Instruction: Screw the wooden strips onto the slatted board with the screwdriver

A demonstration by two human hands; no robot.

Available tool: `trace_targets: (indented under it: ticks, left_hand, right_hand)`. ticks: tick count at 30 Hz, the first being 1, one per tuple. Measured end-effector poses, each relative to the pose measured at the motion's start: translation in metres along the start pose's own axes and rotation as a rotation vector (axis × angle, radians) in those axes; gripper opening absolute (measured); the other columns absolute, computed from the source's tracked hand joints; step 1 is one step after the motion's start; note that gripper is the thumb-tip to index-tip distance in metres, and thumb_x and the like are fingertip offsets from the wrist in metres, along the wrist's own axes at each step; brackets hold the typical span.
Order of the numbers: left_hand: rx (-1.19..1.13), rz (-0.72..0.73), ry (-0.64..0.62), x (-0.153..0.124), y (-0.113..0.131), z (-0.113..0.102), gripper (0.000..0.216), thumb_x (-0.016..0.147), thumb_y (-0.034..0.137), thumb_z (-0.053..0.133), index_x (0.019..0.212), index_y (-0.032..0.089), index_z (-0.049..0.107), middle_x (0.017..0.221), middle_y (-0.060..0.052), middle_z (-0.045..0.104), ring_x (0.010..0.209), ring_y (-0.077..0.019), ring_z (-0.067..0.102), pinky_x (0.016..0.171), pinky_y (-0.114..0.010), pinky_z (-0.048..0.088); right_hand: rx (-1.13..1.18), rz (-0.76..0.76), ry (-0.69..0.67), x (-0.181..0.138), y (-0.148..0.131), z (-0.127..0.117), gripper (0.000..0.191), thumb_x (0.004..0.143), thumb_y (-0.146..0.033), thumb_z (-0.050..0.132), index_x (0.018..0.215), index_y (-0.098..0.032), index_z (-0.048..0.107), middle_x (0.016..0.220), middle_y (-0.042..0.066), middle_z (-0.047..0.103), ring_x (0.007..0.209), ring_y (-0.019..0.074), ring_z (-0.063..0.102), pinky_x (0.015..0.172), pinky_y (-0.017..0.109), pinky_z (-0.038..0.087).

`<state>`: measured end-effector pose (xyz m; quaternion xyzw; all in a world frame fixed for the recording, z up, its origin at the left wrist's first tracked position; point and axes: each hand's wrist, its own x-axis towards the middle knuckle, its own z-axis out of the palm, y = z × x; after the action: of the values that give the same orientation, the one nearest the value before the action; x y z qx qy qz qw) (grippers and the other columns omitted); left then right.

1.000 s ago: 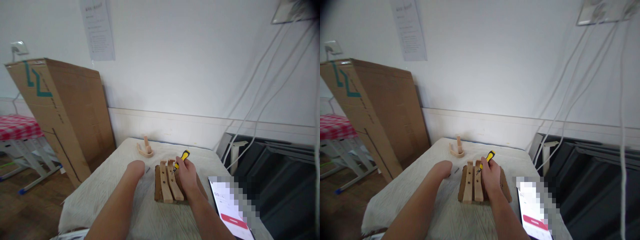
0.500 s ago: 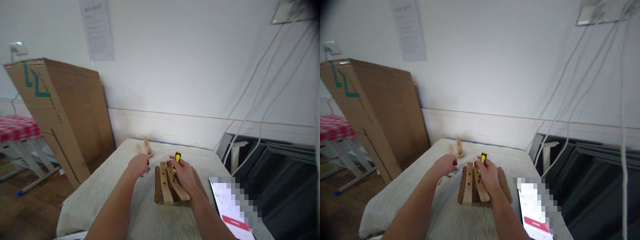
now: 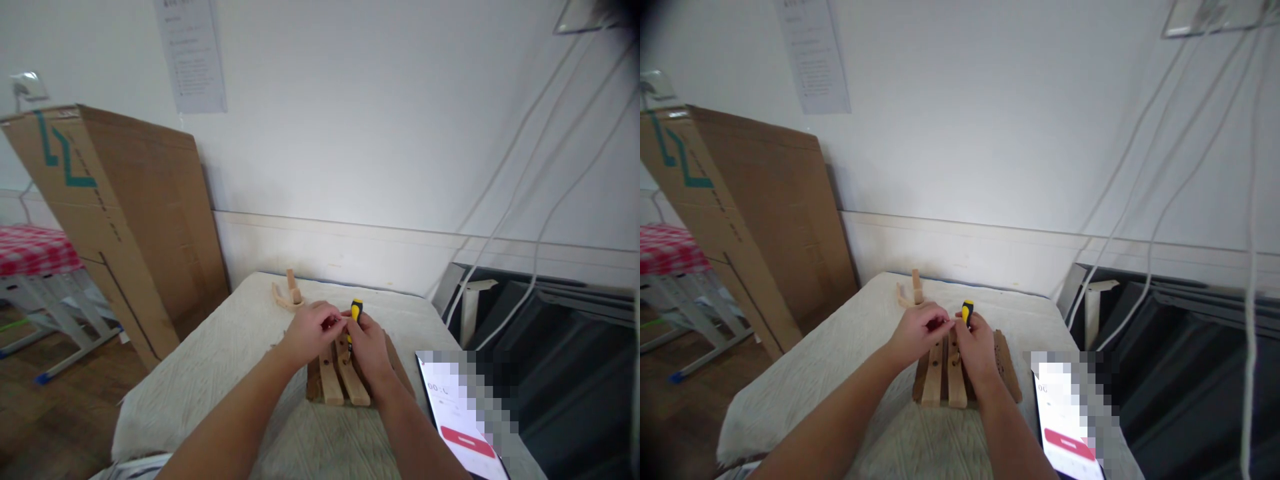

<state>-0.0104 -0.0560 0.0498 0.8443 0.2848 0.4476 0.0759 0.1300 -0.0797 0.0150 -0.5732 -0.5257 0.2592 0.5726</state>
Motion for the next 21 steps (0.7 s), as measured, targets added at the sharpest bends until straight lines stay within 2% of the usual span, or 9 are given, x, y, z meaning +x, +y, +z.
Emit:
trace_targets:
  ticks: [3,9,12,15,21]
  left_hand:
    - [-0.024,0.005,0.055,-0.002,0.000,0.006,0.015,0.083,0.022,0.058,0.069,0.016,0.059,0.063,0.000,0.057,0.059,-0.0105,0.050,0.057,-0.022,0.038]
    - [-0.012,-0.061,0.213,-0.004,-0.009,0.012,0.015,0.084,0.024,0.057,0.071,0.016,0.058,0.064,0.000,0.057,0.060,-0.0112,0.051,0.059,-0.023,0.041]
    - [-0.007,-0.075,0.221,-0.005,-0.012,0.015,0.015,0.084,0.024,0.056,0.071,0.016,0.058,0.063,0.000,0.057,0.060,-0.0112,0.051,0.060,-0.023,0.042]
    - [-0.011,-0.079,0.212,-0.005,-0.014,0.017,0.016,0.084,0.025,0.057,0.071,0.016,0.058,0.064,0.000,0.057,0.060,-0.0109,0.051,0.059,-0.023,0.042]
    - [-0.007,-0.066,0.212,-0.006,-0.015,0.018,0.016,0.084,0.024,0.057,0.070,0.016,0.057,0.064,0.000,0.058,0.060,-0.0106,0.051,0.060,-0.023,0.042]
  right_hand:
    - [0.004,0.006,0.036,0.000,0.001,-0.001,0.027,0.073,-0.037,0.050,0.080,-0.017,0.068,0.076,0.005,0.069,0.073,0.0200,0.061,0.066,0.027,0.043]
    - [-0.067,0.123,0.151,0.002,0.001,-0.005,0.031,0.075,-0.043,0.050,0.065,-0.017,0.065,0.056,0.002,0.060,0.055,0.0178,0.053,0.050,0.026,0.037]
    - [-0.158,0.181,0.212,0.004,0.004,-0.009,0.035,0.075,-0.045,0.050,0.058,-0.017,0.063,0.051,0.003,0.057,0.051,0.0176,0.051,0.046,0.027,0.033]
    - [-0.200,0.214,0.237,0.007,0.009,-0.013,0.037,0.075,-0.046,0.050,0.058,-0.016,0.065,0.049,0.003,0.058,0.050,0.0184,0.051,0.046,0.028,0.031]
    - [-0.264,0.201,0.336,0.007,0.008,-0.020,0.043,0.076,-0.050,0.047,0.061,-0.015,0.068,0.051,0.005,0.061,0.051,0.0187,0.051,0.048,0.029,0.030]
